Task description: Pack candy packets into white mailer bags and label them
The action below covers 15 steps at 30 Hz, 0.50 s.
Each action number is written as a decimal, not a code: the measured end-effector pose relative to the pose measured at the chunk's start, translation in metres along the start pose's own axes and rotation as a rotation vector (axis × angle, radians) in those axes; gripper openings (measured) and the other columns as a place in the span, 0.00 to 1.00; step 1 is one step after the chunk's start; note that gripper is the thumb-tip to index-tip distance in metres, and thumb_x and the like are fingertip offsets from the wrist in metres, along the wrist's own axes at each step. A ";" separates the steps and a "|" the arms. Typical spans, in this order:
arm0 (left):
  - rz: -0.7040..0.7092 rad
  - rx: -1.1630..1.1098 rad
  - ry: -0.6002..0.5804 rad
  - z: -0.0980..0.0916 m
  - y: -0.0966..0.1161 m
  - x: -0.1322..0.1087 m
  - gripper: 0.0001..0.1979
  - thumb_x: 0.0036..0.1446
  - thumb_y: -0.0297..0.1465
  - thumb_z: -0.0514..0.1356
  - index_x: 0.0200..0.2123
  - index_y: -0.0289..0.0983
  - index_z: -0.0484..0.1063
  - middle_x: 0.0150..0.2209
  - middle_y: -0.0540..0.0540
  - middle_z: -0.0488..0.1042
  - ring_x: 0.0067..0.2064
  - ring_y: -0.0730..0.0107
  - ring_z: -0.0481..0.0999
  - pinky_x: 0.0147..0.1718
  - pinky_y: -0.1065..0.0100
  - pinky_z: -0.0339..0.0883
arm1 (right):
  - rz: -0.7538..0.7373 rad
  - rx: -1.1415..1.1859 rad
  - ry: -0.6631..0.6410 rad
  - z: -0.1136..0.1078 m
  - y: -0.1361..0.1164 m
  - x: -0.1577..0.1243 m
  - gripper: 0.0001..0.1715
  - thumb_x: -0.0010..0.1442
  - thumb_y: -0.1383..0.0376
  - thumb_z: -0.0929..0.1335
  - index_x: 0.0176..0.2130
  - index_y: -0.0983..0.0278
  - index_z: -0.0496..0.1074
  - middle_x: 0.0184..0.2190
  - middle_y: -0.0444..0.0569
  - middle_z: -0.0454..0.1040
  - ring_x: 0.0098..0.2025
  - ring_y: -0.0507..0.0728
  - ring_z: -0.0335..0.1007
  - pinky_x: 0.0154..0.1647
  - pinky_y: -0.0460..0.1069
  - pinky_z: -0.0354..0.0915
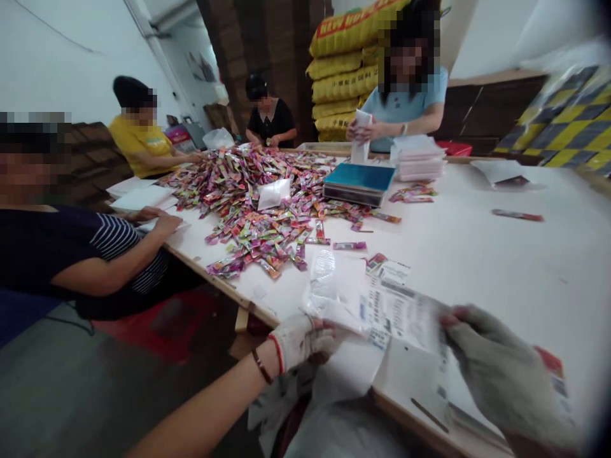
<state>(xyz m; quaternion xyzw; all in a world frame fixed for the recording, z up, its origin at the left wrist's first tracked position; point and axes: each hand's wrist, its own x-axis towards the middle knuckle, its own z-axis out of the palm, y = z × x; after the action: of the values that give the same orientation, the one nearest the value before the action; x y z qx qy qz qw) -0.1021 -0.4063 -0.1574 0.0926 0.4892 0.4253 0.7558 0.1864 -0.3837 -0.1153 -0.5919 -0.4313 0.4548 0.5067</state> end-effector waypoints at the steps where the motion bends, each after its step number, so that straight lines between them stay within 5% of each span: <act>1: -0.034 0.038 0.018 -0.003 -0.003 -0.015 0.10 0.53 0.28 0.61 0.39 0.31 0.68 0.31 0.42 0.76 0.30 0.69 0.77 0.32 0.70 0.71 | 0.042 0.062 -0.014 0.018 -0.001 0.005 0.22 0.43 0.52 0.75 0.34 0.62 0.69 0.25 0.44 0.69 0.24 0.51 0.61 0.19 0.44 0.57; 4: 0.068 0.323 0.104 -0.008 0.008 -0.048 0.14 0.53 0.37 0.62 0.37 0.32 0.70 0.31 0.41 0.75 0.28 0.67 0.76 0.26 0.70 0.70 | 0.067 0.100 -0.131 0.064 0.007 0.022 0.20 0.42 0.55 0.74 0.30 0.64 0.68 0.22 0.42 0.66 0.23 0.50 0.58 0.20 0.44 0.55; 6: 0.372 0.558 0.215 -0.010 0.022 -0.059 0.17 0.54 0.43 0.61 0.36 0.33 0.72 0.29 0.44 0.74 0.27 0.69 0.74 0.25 0.71 0.68 | 0.046 0.034 -0.197 0.084 0.018 0.031 0.17 0.44 0.55 0.72 0.29 0.64 0.68 0.20 0.42 0.65 0.23 0.51 0.58 0.22 0.45 0.56; 9: 0.837 0.767 0.311 -0.005 0.036 -0.060 0.16 0.57 0.42 0.58 0.39 0.36 0.76 0.37 0.44 0.76 0.38 0.65 0.74 0.41 0.68 0.67 | 0.011 -0.097 -0.241 0.099 0.036 0.035 0.15 0.47 0.54 0.68 0.28 0.63 0.67 0.18 0.42 0.64 0.22 0.52 0.58 0.23 0.47 0.57; 12: 1.018 0.961 0.120 0.010 0.036 -0.043 0.16 0.59 0.38 0.56 0.47 0.38 0.75 0.49 0.42 0.73 0.53 0.58 0.69 0.57 0.65 0.56 | 0.002 -0.209 -0.211 0.105 0.045 0.034 0.15 0.45 0.54 0.66 0.27 0.63 0.68 0.20 0.43 0.67 0.23 0.53 0.60 0.24 0.47 0.57; 15: 1.019 1.256 -0.178 0.023 0.029 -0.014 0.22 0.58 0.38 0.57 0.55 0.38 0.69 0.57 0.39 0.67 0.61 0.53 0.59 0.64 0.58 0.41 | 0.018 -0.279 -0.190 0.106 0.049 0.032 0.15 0.45 0.54 0.65 0.28 0.63 0.69 0.20 0.44 0.67 0.23 0.54 0.61 0.23 0.48 0.57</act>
<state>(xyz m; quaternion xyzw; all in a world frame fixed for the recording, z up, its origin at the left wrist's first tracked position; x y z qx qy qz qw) -0.1016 -0.3929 -0.1204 0.7441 0.4723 0.3542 0.3127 0.0926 -0.3365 -0.1745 -0.6147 -0.5308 0.4490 0.3725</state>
